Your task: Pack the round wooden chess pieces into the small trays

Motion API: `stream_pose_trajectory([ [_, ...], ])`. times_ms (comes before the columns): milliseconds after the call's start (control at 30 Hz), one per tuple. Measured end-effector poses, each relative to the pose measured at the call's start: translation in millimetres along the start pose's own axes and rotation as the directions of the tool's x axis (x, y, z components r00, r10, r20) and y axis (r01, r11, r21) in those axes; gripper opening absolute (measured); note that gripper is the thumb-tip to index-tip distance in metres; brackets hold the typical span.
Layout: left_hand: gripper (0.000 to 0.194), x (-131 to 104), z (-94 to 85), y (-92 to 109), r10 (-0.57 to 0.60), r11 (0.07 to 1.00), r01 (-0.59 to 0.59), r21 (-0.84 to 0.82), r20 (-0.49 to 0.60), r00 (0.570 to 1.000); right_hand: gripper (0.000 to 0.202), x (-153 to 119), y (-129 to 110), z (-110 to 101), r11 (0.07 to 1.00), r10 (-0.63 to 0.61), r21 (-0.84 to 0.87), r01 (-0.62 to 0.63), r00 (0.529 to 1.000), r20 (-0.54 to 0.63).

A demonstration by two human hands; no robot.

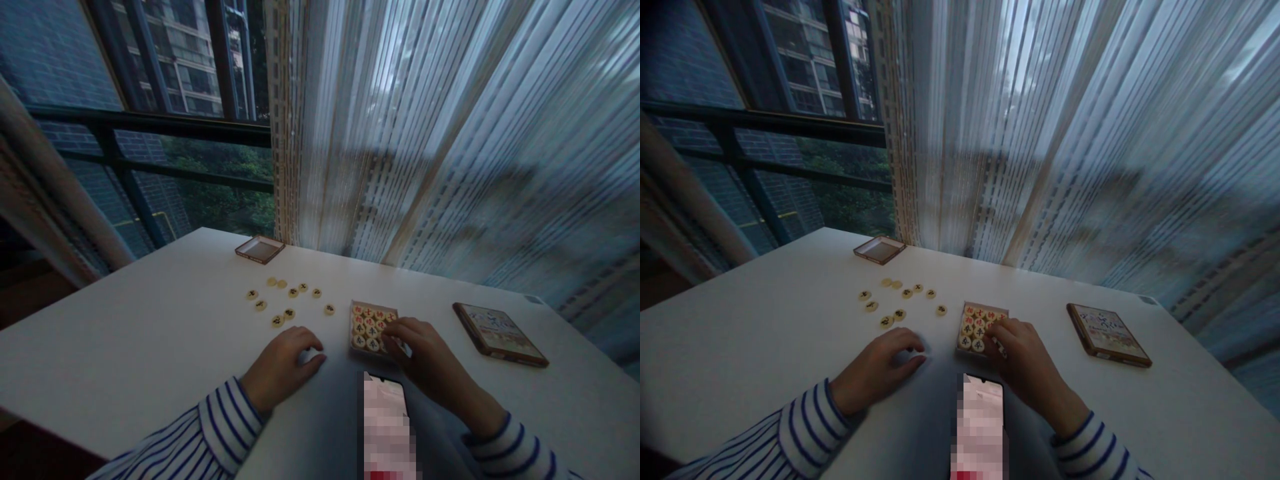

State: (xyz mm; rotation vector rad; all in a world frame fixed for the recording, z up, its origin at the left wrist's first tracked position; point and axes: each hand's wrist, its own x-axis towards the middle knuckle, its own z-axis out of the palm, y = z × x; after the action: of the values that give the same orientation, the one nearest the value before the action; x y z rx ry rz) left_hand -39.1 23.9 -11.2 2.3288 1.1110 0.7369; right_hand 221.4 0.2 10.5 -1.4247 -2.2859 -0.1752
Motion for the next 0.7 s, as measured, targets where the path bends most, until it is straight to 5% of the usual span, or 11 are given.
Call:
stream_pose_trajectory([
  [333,0.021,22,-36.6,-26,-0.077,0.992,0.085,0.098,-0.077,0.994,0.014,52,-11,3,1.000,-0.003,-0.007,0.004,0.986,0.165],
  [533,0.033,38,-63.4,-62,-0.143,0.976,0.177,0.124,-0.247,0.959,0.017,81,-6,4,0.995,0.036,0.085,-0.056,0.974,0.224],
  [700,0.038,41,-70.6,-94,-0.188,0.950,0.272,0.151,-0.418,0.889,0.020,99,-8,11,0.995,0.071,0.054,-0.089,0.961,0.269],
])
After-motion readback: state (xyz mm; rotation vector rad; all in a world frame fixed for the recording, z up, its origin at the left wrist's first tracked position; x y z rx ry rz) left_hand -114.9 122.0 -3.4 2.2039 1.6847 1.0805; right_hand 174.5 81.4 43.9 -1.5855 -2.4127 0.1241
